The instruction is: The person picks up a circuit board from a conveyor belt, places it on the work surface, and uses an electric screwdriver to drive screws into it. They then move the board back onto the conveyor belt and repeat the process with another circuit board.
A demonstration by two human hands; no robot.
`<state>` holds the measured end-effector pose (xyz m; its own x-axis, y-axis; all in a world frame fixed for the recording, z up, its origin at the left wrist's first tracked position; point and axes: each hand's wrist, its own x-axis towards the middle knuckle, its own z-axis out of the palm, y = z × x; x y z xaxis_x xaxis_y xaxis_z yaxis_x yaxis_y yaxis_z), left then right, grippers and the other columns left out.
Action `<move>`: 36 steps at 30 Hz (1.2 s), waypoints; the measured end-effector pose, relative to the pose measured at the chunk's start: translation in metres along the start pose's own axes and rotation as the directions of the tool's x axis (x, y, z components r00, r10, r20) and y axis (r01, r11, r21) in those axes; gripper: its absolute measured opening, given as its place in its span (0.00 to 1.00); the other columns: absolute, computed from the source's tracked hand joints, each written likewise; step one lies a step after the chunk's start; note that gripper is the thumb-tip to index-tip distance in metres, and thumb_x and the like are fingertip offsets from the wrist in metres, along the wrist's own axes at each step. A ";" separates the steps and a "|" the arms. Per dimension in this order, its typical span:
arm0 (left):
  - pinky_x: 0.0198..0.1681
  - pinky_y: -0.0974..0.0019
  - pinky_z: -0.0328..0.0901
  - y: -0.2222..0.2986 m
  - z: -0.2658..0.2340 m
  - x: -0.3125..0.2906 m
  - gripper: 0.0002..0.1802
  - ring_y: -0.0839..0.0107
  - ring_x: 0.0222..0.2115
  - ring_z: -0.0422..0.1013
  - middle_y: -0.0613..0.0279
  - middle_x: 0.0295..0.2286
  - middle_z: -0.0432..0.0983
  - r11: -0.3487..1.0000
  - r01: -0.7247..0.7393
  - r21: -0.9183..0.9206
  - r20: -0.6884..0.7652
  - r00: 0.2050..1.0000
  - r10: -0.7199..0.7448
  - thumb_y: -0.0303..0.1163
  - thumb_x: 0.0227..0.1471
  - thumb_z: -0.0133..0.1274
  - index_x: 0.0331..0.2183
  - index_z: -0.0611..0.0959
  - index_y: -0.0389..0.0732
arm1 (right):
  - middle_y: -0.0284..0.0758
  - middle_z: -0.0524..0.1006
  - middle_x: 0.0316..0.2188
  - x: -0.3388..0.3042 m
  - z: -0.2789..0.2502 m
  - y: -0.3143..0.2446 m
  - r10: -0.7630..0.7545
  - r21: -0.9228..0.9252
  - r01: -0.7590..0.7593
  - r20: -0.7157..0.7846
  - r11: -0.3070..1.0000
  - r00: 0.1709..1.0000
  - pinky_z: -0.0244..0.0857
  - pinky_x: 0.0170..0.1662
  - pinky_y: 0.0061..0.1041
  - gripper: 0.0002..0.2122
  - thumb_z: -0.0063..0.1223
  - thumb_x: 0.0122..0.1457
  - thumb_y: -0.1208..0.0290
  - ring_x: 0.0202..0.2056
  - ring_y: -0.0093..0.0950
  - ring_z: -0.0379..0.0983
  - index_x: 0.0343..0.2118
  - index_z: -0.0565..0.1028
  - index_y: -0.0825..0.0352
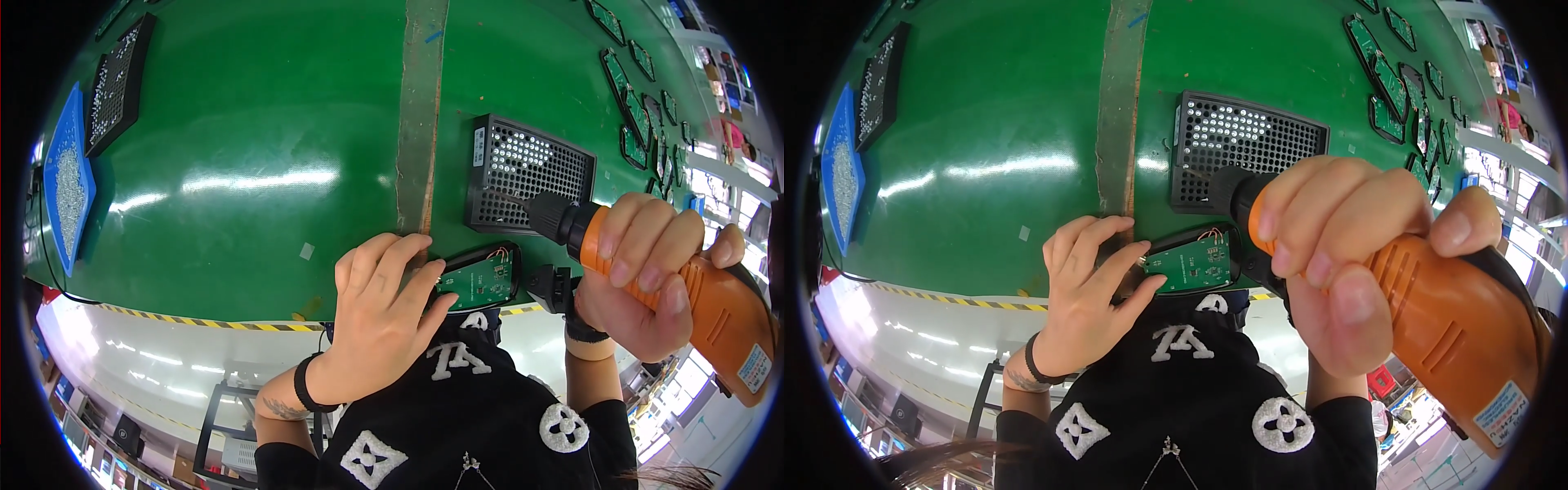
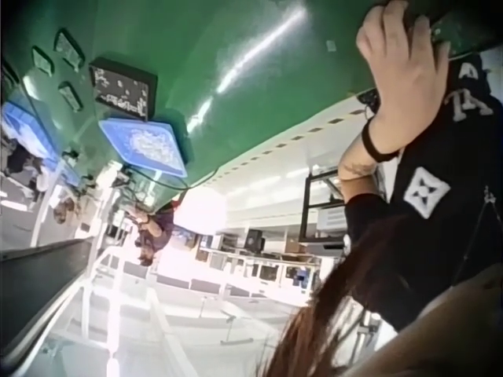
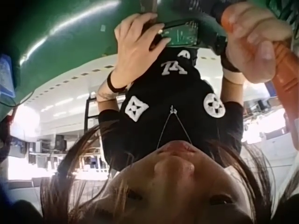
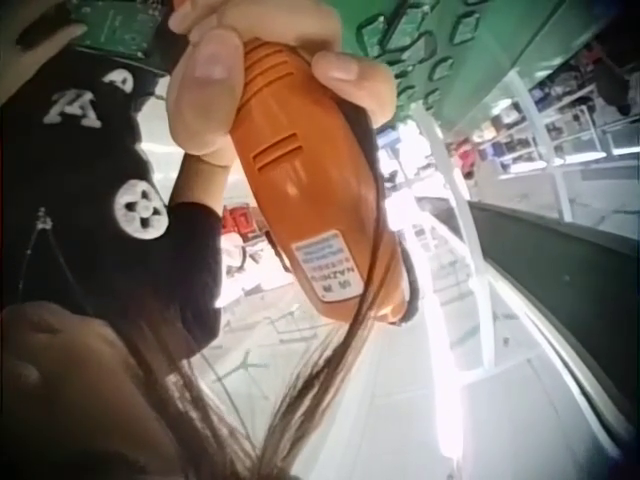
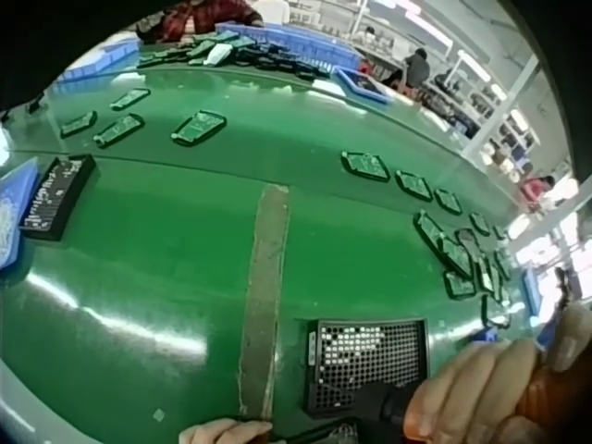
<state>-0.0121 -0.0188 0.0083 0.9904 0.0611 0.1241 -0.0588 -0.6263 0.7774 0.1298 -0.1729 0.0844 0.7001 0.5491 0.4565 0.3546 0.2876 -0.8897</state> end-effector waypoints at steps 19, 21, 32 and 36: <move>0.45 0.57 0.55 0.000 0.002 -0.002 0.20 0.59 0.42 0.64 0.59 0.41 0.69 1.000 0.000 -0.001 -0.029 1.000 0.000 0.29 0.32 0.64 0.33 0.79 0.38 | 0.27 0.64 0.19 -0.003 0.001 -0.002 0.002 0.023 -0.002 0.018 1.000 1.000 0.57 0.29 0.25 0.15 0.41 0.52 0.74 0.21 0.20 0.64 0.44 0.61 0.62; 0.45 0.57 0.55 0.000 0.001 -0.001 0.20 0.58 0.42 0.64 0.59 0.41 0.70 1.000 0.004 -0.023 -0.033 0.999 -0.005 0.28 0.31 0.65 0.33 0.79 0.38 | 0.27 0.65 0.18 -0.008 0.006 -0.008 -0.100 0.024 0.101 -0.068 0.995 0.993 0.60 0.27 0.23 0.17 0.44 0.51 0.74 0.19 0.18 0.64 0.45 0.60 0.64; 0.44 0.58 0.55 0.001 0.001 -0.002 0.21 0.60 0.42 0.65 0.61 0.40 0.71 1.000 0.010 -0.027 -0.061 0.998 -0.011 0.27 0.27 0.65 0.32 0.79 0.39 | 0.29 0.69 0.11 -0.048 0.047 -0.007 -0.244 0.190 0.270 -0.152 0.944 0.958 0.62 0.11 0.12 0.27 0.56 0.44 0.76 0.08 0.17 0.62 0.47 0.57 0.70; 0.44 0.58 0.54 0.002 0.001 -0.002 0.21 0.60 0.42 0.65 0.62 0.40 0.71 0.999 0.017 -0.029 -0.065 0.998 -0.019 0.27 0.27 0.65 0.31 0.79 0.39 | 0.29 0.69 0.11 -0.047 0.047 -0.004 -0.243 0.198 0.254 -0.081 0.947 0.967 0.62 0.11 0.13 0.27 0.56 0.44 0.76 0.08 0.16 0.62 0.47 0.56 0.70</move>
<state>-0.0139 -0.0210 0.0085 0.9811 0.1228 0.1492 -0.0459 -0.6021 0.7971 0.0660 -0.1627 0.0668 0.6406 0.3978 0.6568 0.3912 0.5671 -0.7249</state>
